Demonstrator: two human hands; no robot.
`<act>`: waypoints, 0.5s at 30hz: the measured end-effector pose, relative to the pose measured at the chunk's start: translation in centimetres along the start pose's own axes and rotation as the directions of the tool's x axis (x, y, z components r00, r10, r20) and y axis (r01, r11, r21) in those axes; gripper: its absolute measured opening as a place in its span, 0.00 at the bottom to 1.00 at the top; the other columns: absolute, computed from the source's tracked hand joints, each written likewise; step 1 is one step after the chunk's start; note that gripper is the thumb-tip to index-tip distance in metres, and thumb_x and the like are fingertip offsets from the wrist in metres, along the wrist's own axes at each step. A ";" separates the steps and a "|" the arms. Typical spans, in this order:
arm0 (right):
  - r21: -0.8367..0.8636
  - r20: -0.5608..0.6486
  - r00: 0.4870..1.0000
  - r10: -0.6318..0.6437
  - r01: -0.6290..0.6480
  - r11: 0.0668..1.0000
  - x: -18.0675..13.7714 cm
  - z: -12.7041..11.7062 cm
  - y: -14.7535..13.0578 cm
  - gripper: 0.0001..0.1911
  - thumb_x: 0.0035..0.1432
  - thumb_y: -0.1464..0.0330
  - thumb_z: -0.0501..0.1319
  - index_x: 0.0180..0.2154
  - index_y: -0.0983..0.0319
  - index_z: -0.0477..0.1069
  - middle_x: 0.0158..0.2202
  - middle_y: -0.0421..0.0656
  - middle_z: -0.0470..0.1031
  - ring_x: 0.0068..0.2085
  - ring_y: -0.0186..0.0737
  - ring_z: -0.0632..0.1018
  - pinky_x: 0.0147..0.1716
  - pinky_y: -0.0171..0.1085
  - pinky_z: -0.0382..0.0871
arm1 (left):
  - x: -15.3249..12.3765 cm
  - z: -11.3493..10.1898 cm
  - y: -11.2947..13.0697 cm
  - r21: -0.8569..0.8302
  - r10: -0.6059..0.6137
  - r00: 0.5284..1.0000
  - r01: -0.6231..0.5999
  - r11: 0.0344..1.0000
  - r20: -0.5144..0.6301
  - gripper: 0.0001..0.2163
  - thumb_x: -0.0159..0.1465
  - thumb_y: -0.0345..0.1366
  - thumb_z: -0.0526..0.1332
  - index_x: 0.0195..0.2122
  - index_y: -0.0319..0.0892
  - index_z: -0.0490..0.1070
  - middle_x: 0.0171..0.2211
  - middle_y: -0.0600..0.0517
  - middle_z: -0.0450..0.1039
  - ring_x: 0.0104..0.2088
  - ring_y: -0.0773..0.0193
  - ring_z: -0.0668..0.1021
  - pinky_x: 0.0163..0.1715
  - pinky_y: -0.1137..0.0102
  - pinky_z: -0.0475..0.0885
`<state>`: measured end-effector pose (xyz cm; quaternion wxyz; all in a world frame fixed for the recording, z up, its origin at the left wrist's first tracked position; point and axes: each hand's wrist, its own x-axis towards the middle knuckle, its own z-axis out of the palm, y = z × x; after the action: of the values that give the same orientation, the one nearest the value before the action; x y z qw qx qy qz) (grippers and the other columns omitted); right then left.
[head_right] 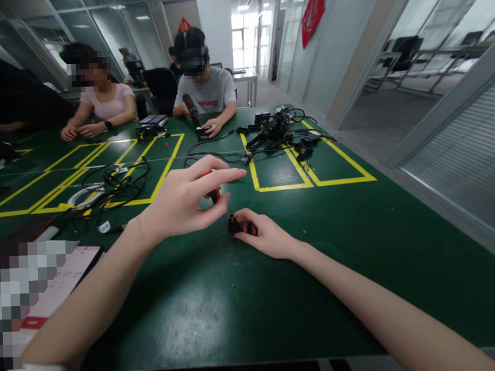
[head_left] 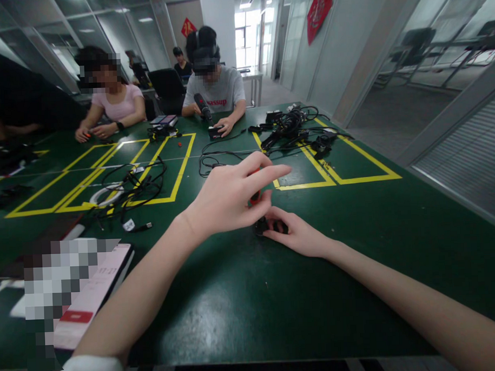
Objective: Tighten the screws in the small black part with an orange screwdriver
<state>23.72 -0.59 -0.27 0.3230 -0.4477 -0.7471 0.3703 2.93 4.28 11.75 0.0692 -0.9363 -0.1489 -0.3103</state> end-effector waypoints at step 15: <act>-0.008 0.001 1.000 0.014 -0.014 1.000 0.0 -0.1 -0.2 0.11 0.64 0.65 0.62 0.47 0.58 0.68 0.41 0.44 0.79 0.36 0.41 0.76 0.34 0.39 0.70 | 0.0 -0.1 0.0 -0.054 0.008 1.000 -0.007 0.999 0.023 0.21 0.66 0.26 0.55 0.60 0.42 0.70 0.51 0.45 0.73 0.38 0.66 0.78 0.36 0.72 0.74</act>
<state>23.71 -0.62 -0.08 0.3180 -0.4541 -0.7456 0.3698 2.88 4.28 11.84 0.0435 -0.9420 -0.1379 -0.3029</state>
